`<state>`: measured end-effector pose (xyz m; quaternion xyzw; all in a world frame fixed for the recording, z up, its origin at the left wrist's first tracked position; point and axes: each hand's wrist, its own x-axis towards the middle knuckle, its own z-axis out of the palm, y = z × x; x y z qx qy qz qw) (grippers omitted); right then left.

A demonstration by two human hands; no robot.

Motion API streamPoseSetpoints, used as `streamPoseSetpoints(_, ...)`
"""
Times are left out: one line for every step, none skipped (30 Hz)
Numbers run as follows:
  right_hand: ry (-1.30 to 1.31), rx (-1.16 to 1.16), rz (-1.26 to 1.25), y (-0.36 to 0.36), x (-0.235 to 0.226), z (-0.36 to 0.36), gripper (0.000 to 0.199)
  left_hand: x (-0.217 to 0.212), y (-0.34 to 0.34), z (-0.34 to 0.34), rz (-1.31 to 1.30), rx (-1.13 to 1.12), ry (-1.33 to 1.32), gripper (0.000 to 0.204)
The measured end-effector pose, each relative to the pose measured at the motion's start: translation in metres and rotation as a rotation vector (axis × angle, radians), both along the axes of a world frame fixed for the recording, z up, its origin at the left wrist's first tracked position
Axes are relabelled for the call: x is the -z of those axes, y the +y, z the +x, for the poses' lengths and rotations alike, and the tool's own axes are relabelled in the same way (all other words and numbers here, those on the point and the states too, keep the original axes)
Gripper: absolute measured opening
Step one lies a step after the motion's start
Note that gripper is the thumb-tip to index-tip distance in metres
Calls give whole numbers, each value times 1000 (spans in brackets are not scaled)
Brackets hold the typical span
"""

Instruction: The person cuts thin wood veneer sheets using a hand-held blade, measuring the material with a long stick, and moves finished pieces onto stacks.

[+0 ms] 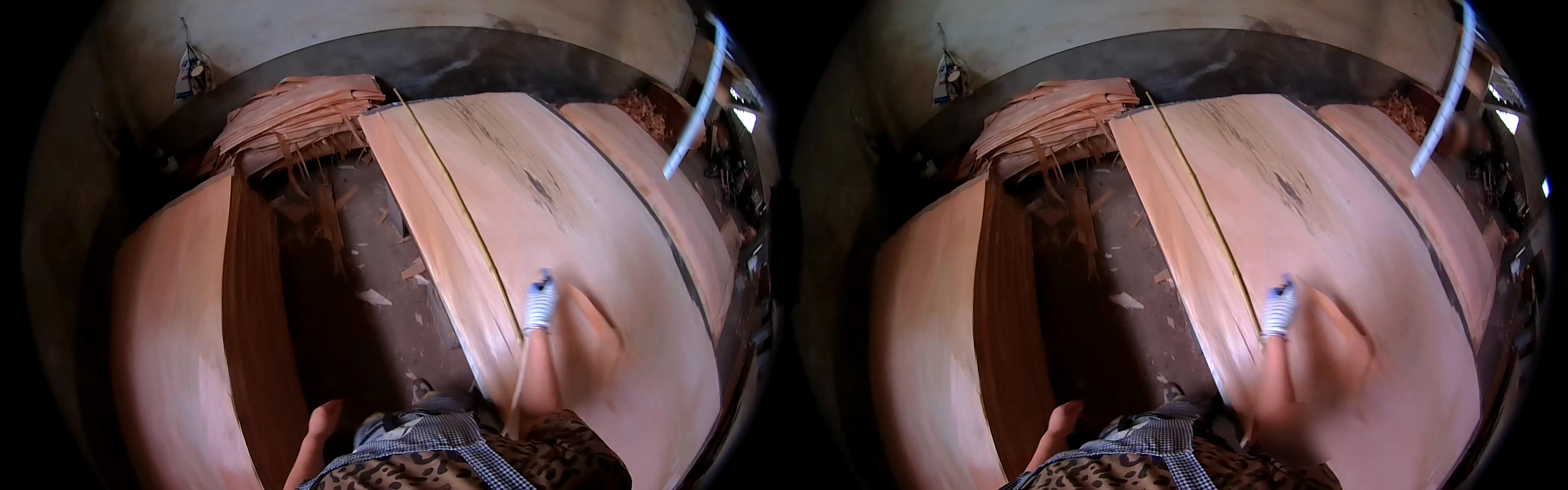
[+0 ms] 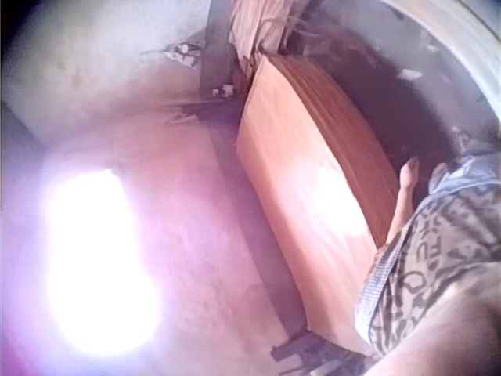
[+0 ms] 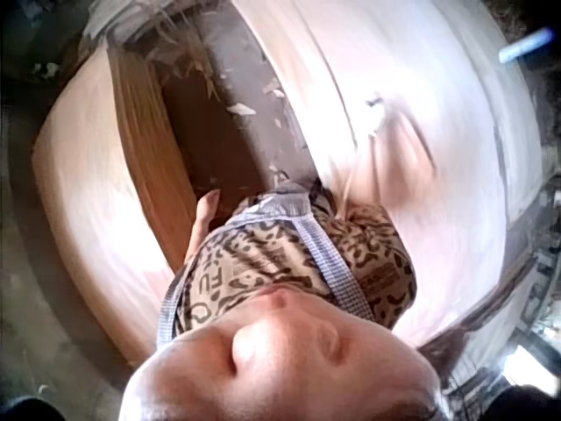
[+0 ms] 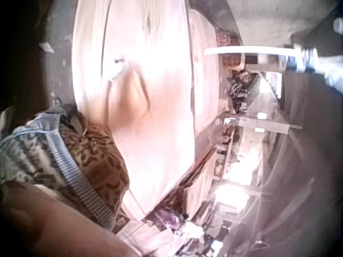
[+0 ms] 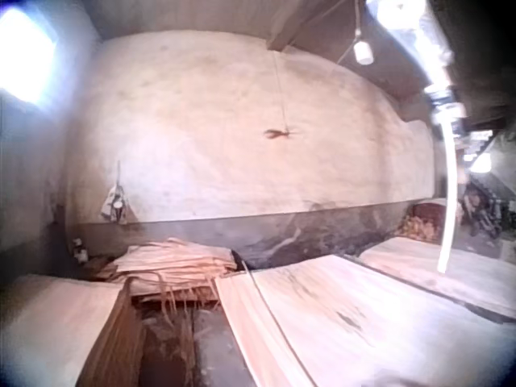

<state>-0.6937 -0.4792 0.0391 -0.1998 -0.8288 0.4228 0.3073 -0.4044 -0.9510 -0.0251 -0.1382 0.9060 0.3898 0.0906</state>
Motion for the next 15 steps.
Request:
streamPoseSetpoints(-90,-162,122,-50,-6,-24,16,18,-18,-4,17,-76,-43,25)
streamPoseSetpoints(-163,-336,245,-99,-13,-48,16,40,-38,-3,32,-146,-91,26)
streamPoseSetpoints(-210,-512,348,-149,-21,-73,16,68,-61,0,-36,-100,-249,26)
streamPoseSetpoints(-247,-773,328,-207,-35,-84,19,94,-85,6,-111,-41,-413,26)
streamPoseSetpoints(-41,-1195,409,-251,-18,-100,21,129,-108,21,-255,118,-516,24)
streamPoseSetpoints(-459,-1583,421,-301,-55,-96,23,150,-129,42,-386,263,-627,24)
streamPoseSetpoints(-409,-1748,599,-325,-49,-103,24,161,-135,21,-331,302,-743,23)
streamPoseSetpoints(-350,-1904,772,-343,-39,-116,26,167,-145,-19,-271,261,-804,22)
streamPoseSetpoints(-348,-1855,701,-352,-30,-138,26,172,-156,-58,-225,221,-831,22)
streamPoseSetpoints(-329,-1826,623,-371,-25,-163,27,173,-174,-91,-209,193,-839,22)
streamPoseSetpoints(-431,-1777,582,-383,-60,-187,28,171,-195,-109,-200,155,-839,21)
streamPoseSetpoints(-322,-1755,374,-388,-53,-220,28,173,-218,-137,-204,143,-815,21)
streamPoseSetpoints(-347,-1572,302,-385,-33,-254,28,174,-237,-175,-217,168,-771,20)
streamPoseSetpoints(-225,-1455,412,-381,-33,-286,29,175,-258,-199,-243,181,-740,20)
streamPoseSetpoints(-404,-1341,40,-378,-32,-310,26,174,-283,-225,-310,223,-693,20)
